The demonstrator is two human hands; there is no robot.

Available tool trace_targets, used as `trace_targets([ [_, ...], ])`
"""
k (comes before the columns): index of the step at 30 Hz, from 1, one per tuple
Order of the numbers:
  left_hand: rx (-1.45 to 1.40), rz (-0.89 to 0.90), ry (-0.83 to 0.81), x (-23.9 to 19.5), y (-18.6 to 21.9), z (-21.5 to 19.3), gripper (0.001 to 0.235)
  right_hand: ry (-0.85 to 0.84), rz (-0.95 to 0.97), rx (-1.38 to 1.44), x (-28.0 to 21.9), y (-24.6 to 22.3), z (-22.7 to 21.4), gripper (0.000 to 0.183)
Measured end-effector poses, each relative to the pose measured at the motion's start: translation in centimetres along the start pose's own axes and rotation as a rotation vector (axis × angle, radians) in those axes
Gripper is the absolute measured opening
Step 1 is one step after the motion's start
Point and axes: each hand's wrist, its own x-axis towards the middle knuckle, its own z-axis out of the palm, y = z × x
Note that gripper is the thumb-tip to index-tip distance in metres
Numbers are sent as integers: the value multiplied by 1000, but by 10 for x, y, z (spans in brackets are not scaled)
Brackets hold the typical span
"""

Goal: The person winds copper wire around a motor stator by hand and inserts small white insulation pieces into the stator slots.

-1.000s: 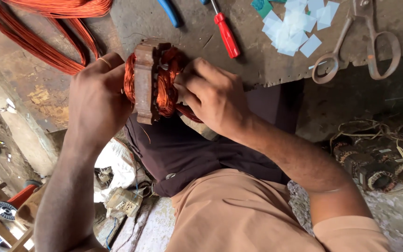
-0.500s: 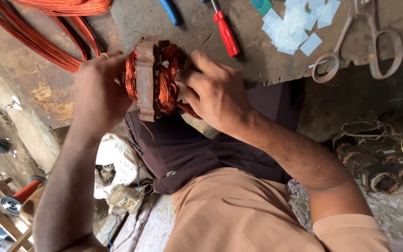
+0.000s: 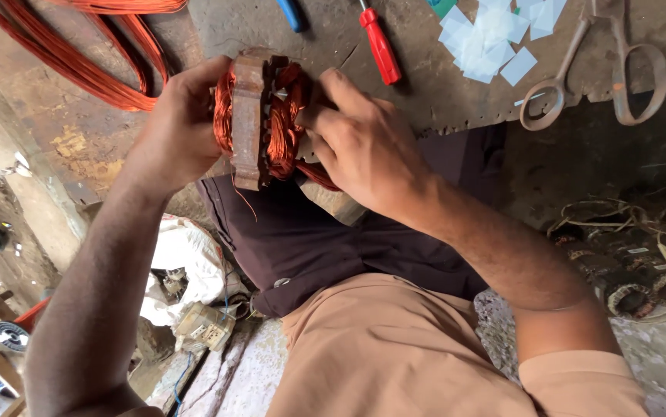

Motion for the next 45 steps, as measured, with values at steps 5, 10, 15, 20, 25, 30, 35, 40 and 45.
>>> trace_targets([
  [5, 29, -137, -2, 6, -3, -14, 54, -9, -52, -63, -4, 11, 9, 7],
  [10, 226, -54, -148, 15, 9, -18, 48, -121, 46, -75, -13, 26, 9, 10],
  [15, 181, -198, -126, 11, 10, -18, 49, -46, 31, 17, -24, 13, -38, 9],
  [20, 165, -331, -63, 4, 1, -19, 58, -107, 105, -16, -27, 12, -28, 27],
  [25, 85, -237, -39, -2, 11, -5, 58, -119, -78, -302, -31, 7, -11, 62],
  [30, -75, -179, -11, -3, 0, 0, 46, -85, -59, -286, -36, 0, -28, 34],
  [35, -232, -86, 31, -5, -12, 4, 44, -42, 15, -239, -17, -14, -48, 11],
  [40, -132, -93, 182, -6, -36, 3, 46, 214, -208, 15, 27, -29, -13, 43],
  [45, -180, 316, 237, -23, -35, 15, 36, 152, -200, 139, 8, -52, -4, 49],
])
